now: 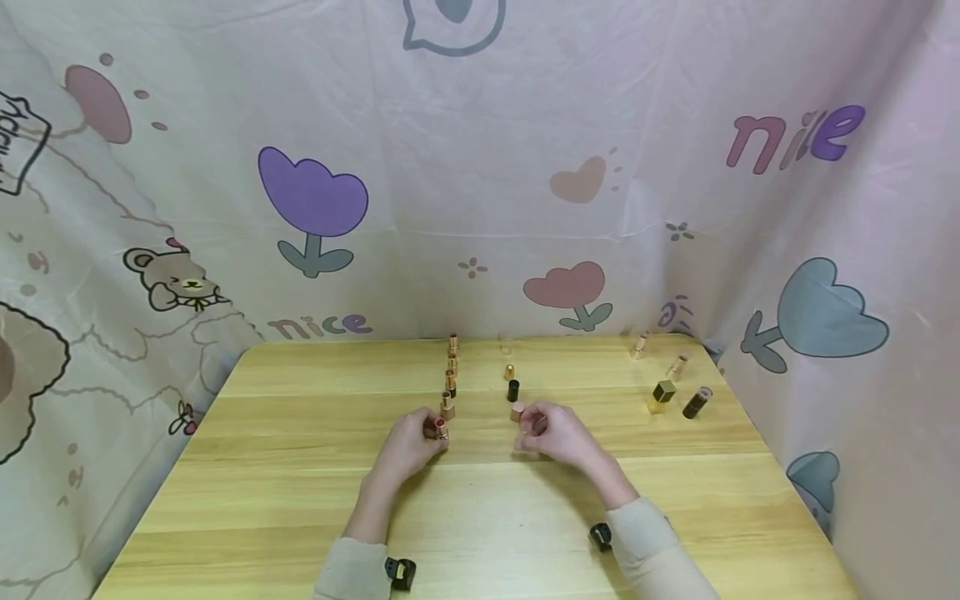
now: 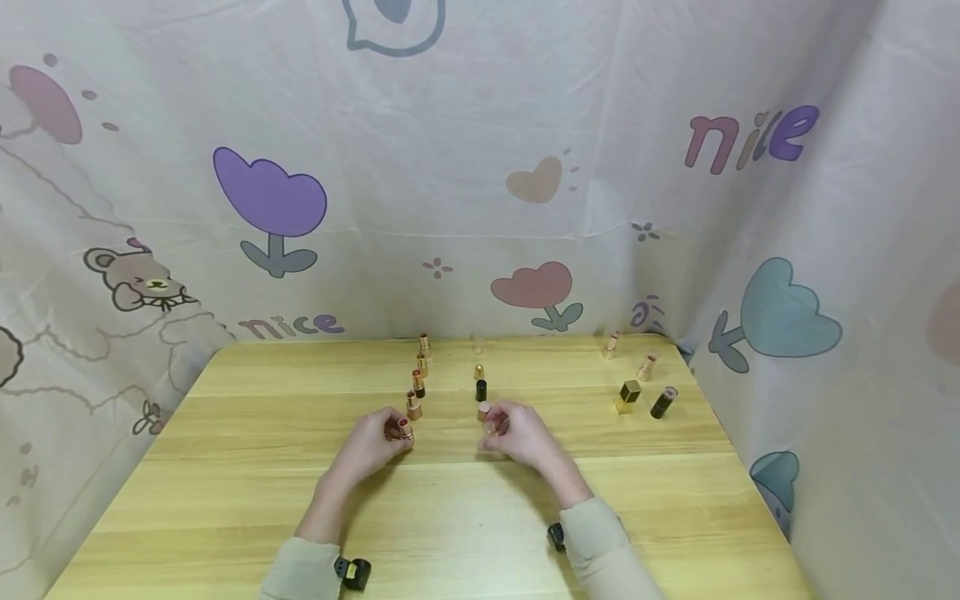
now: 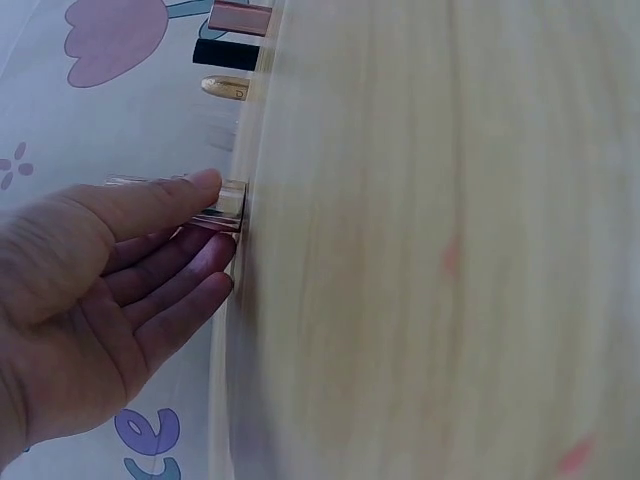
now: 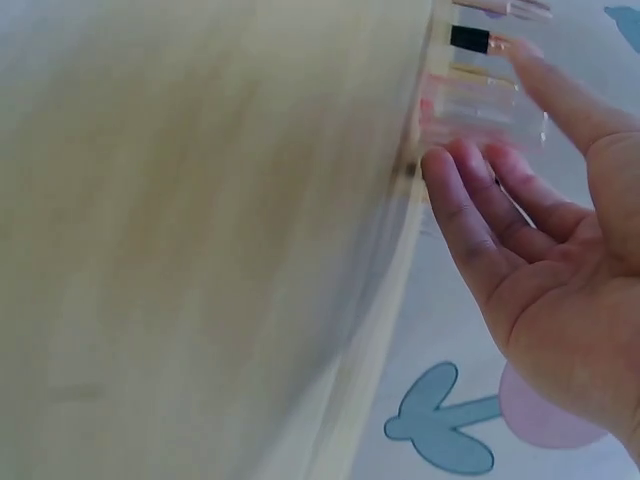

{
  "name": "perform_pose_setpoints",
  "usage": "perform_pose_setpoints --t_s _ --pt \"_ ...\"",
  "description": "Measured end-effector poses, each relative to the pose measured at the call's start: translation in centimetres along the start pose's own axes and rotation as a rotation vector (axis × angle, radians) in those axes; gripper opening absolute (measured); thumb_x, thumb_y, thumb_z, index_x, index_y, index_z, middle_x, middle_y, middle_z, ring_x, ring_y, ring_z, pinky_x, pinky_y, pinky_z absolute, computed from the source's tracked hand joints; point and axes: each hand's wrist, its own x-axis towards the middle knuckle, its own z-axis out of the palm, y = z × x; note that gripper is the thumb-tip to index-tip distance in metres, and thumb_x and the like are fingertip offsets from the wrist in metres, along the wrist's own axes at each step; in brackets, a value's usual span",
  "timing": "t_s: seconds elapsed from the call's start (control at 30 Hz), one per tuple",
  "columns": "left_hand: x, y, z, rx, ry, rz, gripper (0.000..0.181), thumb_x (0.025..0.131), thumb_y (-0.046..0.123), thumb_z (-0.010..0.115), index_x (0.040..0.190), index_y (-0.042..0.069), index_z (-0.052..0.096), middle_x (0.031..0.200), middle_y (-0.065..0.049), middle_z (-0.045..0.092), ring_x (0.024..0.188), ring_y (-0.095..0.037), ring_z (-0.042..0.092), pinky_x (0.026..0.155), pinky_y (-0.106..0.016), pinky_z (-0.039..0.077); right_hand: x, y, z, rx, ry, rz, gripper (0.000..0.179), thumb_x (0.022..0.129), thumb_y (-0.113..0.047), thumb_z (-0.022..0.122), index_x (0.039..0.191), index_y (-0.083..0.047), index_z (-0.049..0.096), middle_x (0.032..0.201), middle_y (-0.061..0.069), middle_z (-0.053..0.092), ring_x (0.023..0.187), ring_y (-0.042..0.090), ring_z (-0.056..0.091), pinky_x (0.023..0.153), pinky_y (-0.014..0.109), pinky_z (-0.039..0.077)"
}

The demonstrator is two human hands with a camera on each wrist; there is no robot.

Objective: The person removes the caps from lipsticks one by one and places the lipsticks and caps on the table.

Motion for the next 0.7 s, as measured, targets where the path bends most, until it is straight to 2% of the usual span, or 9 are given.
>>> perform_pose_setpoints --t_s 0.17,0.37,0.57,0.7 --pt "0.0 0.1 -0.1 -0.024 -0.008 -0.015 0.026 0.081 -0.001 0.085 0.100 0.001 0.068 0.091 -0.005 0.069 0.085 -0.019 0.066 0.081 -0.039 0.061 -0.8 0.0 -1.0 0.043 0.080 0.024 0.060 0.076 -0.025 0.094 0.124 0.000 0.067 0.107 0.006 0.071 0.095 0.021 0.068 0.088 0.037 0.061" --pt "0.0 0.0 -0.2 -0.028 -0.019 -0.041 0.025 0.084 0.001 0.084 0.103 0.001 0.068 0.092 -0.005 0.069 0.086 -0.019 0.066 0.081 -0.039 0.061 -1.9 0.5 -2.1 0.126 0.228 -0.016 0.062 0.080 -0.026 0.091 0.129 0.000 0.064 0.120 0.015 0.069 0.110 0.031 0.067 0.100 0.046 0.058" --pt "-0.1 -0.2 -0.2 -0.028 -0.023 -0.050 0.026 0.085 0.002 0.083 0.105 0.000 0.067 0.092 -0.006 0.069 0.086 -0.019 0.066 0.082 -0.040 0.061 -2.7 1.5 -3.0 0.208 0.466 -0.075 0.052 0.084 -0.017 0.088 0.126 0.002 0.063 0.121 0.019 0.068 0.112 0.035 0.067 0.101 0.047 0.057" --pt "-0.1 -0.1 0.0 -0.027 -0.021 -0.054 0.026 0.084 0.003 0.084 0.104 0.001 0.068 0.091 -0.005 0.069 0.086 -0.018 0.065 0.082 -0.039 0.060 -3.2 2.3 -3.7 0.255 0.636 -0.099 0.049 0.088 -0.010 0.084 0.128 0.006 0.061 0.121 0.020 0.068 0.112 0.034 0.066 0.098 0.041 0.059"
